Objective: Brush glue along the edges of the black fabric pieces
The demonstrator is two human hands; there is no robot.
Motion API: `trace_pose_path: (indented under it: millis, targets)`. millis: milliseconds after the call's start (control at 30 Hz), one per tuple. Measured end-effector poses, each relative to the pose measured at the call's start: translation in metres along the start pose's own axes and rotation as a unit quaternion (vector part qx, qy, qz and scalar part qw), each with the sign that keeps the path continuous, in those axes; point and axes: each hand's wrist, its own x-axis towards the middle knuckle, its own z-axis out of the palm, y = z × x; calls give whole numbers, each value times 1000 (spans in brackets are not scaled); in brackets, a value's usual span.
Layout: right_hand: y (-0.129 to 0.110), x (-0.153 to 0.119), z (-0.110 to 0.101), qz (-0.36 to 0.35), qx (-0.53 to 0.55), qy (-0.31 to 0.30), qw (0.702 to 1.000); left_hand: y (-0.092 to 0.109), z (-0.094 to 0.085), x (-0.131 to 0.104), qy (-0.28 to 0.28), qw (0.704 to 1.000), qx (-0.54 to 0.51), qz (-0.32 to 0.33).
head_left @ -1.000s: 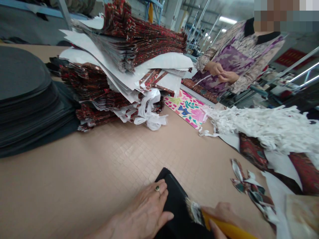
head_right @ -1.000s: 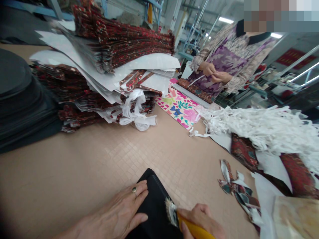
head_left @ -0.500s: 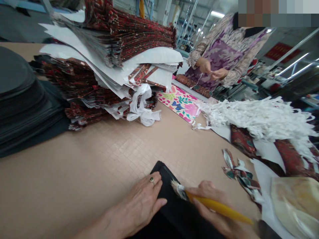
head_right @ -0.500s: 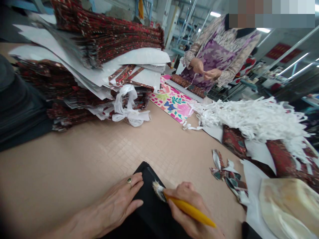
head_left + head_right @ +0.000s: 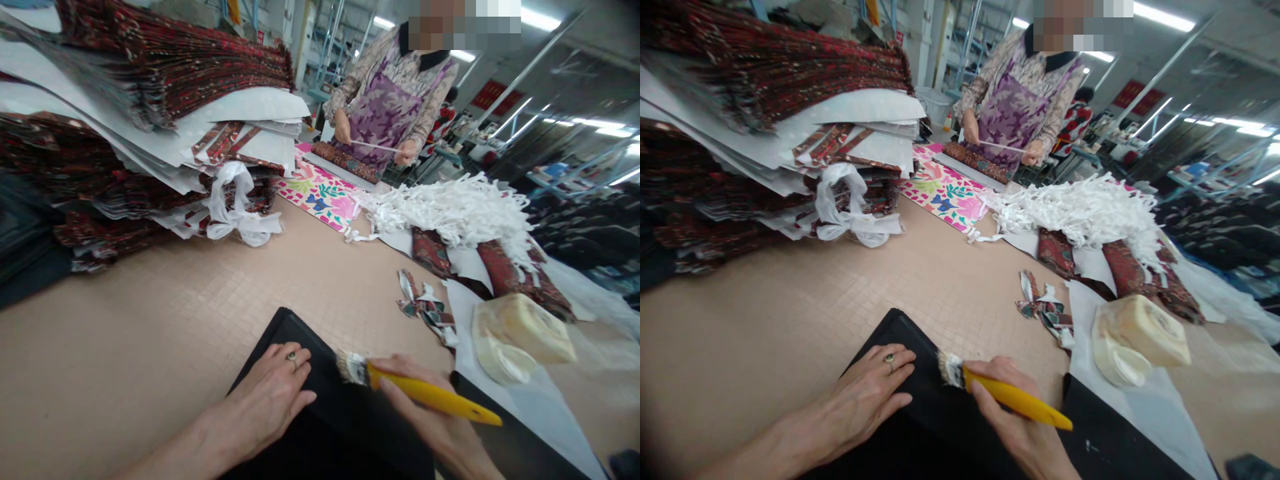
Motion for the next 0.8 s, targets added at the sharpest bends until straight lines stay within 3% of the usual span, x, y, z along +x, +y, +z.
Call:
trace_pose_path:
  millis: [133,233,300,400,467,500,667,800]
  targets:
    - [-2,10,23,-25,76,-2,997,-3,9,0,28,999,27,5]
    - [10,-4,8,-15,55,-25,998,-4,12,0,46,998,40,13]
    - [17,-21,-11,37,40,-11,998,-4,12,2,34,998,43,19]
    - [20,-40,-29,186,63,135,971,-4,13,3,12,998,56,15]
    - [16,-43,-25,269,103,227,930,-6,17,4,6,998,66,9]
    - [13,-42,-19,292,136,242,915,-7,19,4,7,997,70,8]
    - [-1,-24,20,307,295,189,885,-14,25,5,29,996,82,23]
    - [5,-27,21,309,293,167,889,-13,25,6,54,994,86,28]
